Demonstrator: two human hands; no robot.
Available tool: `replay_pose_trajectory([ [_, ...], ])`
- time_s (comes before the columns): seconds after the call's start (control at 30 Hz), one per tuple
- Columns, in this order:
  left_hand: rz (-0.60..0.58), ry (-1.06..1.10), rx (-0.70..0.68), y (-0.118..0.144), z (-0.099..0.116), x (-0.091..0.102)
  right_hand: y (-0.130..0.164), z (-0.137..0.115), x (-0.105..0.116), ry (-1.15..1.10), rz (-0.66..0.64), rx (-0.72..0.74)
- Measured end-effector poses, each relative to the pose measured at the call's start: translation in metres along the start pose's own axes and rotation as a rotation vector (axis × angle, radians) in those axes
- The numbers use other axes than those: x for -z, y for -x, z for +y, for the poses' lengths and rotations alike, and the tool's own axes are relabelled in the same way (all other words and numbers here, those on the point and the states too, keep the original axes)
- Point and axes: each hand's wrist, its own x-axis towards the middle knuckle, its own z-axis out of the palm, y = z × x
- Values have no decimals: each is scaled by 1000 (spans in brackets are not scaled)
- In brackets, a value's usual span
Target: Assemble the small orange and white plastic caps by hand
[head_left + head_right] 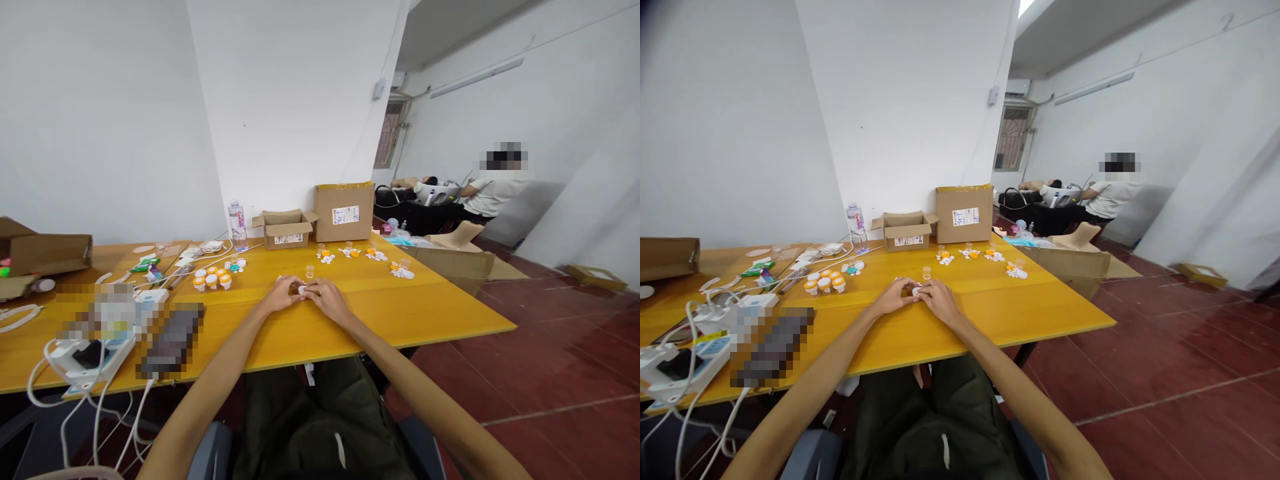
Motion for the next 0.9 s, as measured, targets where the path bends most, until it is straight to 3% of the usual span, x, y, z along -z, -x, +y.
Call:
replay_pose_trajectory([
  [0.43, -7, -17, 8, 1, 4, 2, 0, -13, 8, -24, -40, -94],
  [0.9, 3, -50, -14, 2, 5, 3, -1, -3, -1, -52, 12, -24],
])
